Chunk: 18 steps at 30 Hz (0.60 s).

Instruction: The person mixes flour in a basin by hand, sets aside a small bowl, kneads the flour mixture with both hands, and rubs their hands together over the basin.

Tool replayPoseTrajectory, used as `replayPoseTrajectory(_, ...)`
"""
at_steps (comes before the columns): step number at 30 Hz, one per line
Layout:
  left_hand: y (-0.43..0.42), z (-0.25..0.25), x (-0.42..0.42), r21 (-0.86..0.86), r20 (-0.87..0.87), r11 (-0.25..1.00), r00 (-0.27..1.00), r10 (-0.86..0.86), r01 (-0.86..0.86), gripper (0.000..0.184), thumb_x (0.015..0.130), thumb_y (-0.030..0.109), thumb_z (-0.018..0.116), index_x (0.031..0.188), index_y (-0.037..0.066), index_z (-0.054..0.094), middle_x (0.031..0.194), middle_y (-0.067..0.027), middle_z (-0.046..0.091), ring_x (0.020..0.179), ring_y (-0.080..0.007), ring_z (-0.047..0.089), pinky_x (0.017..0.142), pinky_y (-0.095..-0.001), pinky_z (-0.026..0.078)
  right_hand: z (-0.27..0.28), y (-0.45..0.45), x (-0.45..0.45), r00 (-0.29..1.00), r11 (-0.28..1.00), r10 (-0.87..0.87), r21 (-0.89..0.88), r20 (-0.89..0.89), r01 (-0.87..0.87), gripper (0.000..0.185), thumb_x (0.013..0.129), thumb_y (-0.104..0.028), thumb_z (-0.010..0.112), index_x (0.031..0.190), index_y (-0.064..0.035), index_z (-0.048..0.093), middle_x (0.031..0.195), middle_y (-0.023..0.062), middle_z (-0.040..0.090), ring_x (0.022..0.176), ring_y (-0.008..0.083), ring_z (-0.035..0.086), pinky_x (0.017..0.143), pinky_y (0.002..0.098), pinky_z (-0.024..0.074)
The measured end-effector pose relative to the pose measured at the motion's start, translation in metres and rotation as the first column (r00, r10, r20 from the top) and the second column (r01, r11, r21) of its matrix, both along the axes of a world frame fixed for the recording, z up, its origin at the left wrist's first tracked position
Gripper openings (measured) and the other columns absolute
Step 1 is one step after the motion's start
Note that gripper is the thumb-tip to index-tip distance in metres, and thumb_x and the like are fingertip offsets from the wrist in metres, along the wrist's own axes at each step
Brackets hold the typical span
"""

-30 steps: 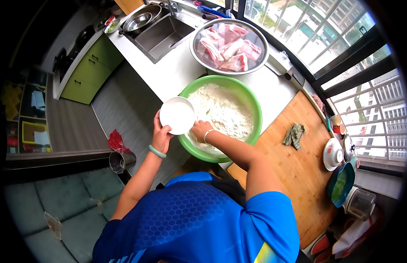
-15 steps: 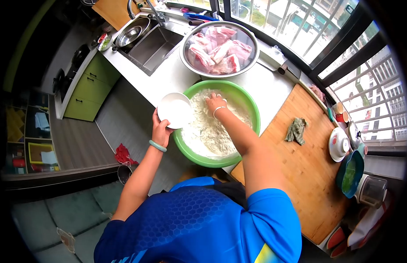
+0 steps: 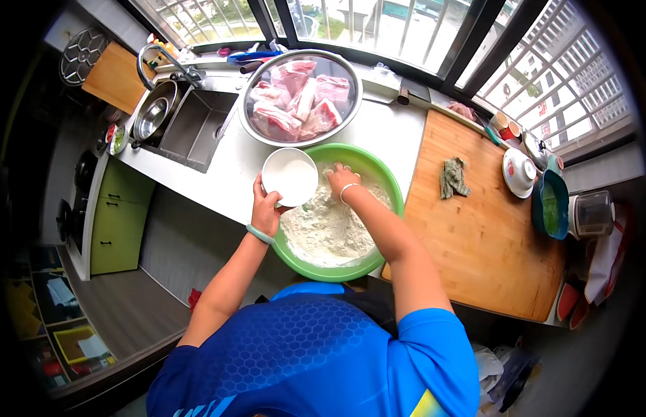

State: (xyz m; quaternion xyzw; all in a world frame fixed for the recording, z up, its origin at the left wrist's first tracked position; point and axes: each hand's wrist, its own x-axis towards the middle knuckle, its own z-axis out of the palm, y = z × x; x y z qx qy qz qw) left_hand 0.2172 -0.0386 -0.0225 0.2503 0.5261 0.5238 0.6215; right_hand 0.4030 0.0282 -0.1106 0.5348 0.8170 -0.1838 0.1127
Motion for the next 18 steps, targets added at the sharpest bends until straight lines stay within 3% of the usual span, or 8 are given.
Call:
replayPoseTrajectory(2, 0.008, 0.001, -0.007, 0.009, 0.003, 0.999, 0.999, -0.054, 0.054, 0.071, 0.07, 0.002, 0.044, 0.133, 0.015, 0.014, 0.123, -0.0123, 0.035, 0.102, -0.025, 0.049, 0.069, -0.0376, 0.052, -0.026, -0.005, -0.036, 0.985, 0.985, -0.171, -0.03, 0.006, 0.171, 0.043, 0.064, -0.016, 0.061, 0.107, -0.0142, 0.057, 0.122, 0.0128, 0.041, 0.106, 0.0298, 0.047, 0.081, 0.0398, 0.046)
replayPoseTrajectory(3, 0.013, 0.002, -0.01, 0.027, 0.008, 0.996, 0.996, -0.084, 0.084, 0.071, 0.071, 0.002, 0.044, 0.133, 0.015, 0.014, 0.123, -0.0121, 0.035, 0.101, -0.0248, 0.049, 0.069, -0.0376, 0.052, -0.011, -0.017, -0.052, 0.992, 0.983, -0.127, -0.133, 0.008, 0.127, 0.039, 0.065, -0.017, 0.06, 0.104, -0.0143, 0.059, 0.12, 0.0128, 0.043, 0.105, 0.029, 0.048, 0.081, 0.0386, 0.0463)
replayPoseTrajectory(5, 0.021, 0.0, -0.018, 0.047, 0.01, 0.988, 0.989, -0.149, 0.148, 0.071, 0.071, 0.001, 0.044, 0.133, 0.015, 0.014, 0.123, -0.0123, 0.035, 0.1, -0.025, 0.051, 0.069, -0.0373, 0.053, -0.001, -0.053, -0.062, 0.998, 0.993, 0.04, -0.11, -0.037, -0.044, 0.036, 0.066, -0.019, 0.058, 0.102, -0.0142, 0.061, 0.119, 0.0129, 0.045, 0.103, 0.0279, 0.05, 0.08, 0.0373, 0.0464)
replayPoseTrajectory(8, 0.026, 0.001, -0.03, 0.067, -0.036, 0.98, 0.982, -0.184, 0.186, 0.072, 0.07, -0.001, 0.043, 0.133, 0.014, 0.013, 0.122, -0.0144, 0.036, 0.099, -0.0254, 0.052, 0.068, -0.0363, 0.055, 0.003, -0.064, -0.025, 0.995, 0.994, 0.063, -0.091, 0.073, -0.056, 0.027, 0.07, -0.019, 0.056, 0.097, -0.017, 0.063, 0.119, 0.01, 0.044, 0.104, 0.0257, 0.049, 0.077, 0.0364, 0.0469)
replayPoseTrajectory(13, 0.03, 0.004, -0.044, 0.055, -0.027, 0.967, 0.968, -0.249, 0.25, 0.072, 0.07, -0.001, 0.043, 0.134, 0.014, 0.013, 0.12, -0.014, 0.038, 0.099, -0.0249, 0.052, 0.068, -0.0355, 0.054, 0.006, -0.017, -0.002, 0.971, 0.979, -0.201, 0.043, 0.127, 0.197, 0.037, 0.069, -0.015, 0.06, 0.106, -0.0179, 0.058, 0.124, 0.0115, 0.041, 0.108, 0.0277, 0.047, 0.083, 0.0403, 0.0451)
replayPoseTrajectory(15, 0.029, -0.001, -0.049, 0.053, -0.028, 0.961, 0.962, -0.27, 0.271, 0.072, 0.07, -0.001, 0.044, 0.134, 0.014, 0.013, 0.12, -0.0137, 0.038, 0.099, -0.0248, 0.052, 0.068, -0.0352, 0.054, -0.004, -0.01, -0.038, 0.896, 0.895, -0.443, 0.031, -0.038, 0.444, 0.036, 0.07, -0.015, 0.059, 0.106, -0.0176, 0.058, 0.124, 0.0119, 0.041, 0.107, 0.0292, 0.047, 0.081, 0.0403, 0.0459)
replayPoseTrajectory(18, 0.027, -0.005, -0.051, 0.044, -0.011, 0.941, 0.942, -0.335, 0.336, 0.072, 0.07, -0.001, 0.044, 0.134, 0.015, 0.014, 0.121, -0.0132, 0.038, 0.1, -0.0244, 0.051, 0.068, -0.0351, 0.053, -0.009, -0.039, -0.09, 0.947, 0.943, -0.321, -0.088, 0.004, 0.32, 0.031, 0.072, -0.015, 0.056, 0.103, -0.0162, 0.058, 0.121, 0.0104, 0.043, 0.103, 0.0279, 0.05, 0.08, 0.0392, 0.0462)
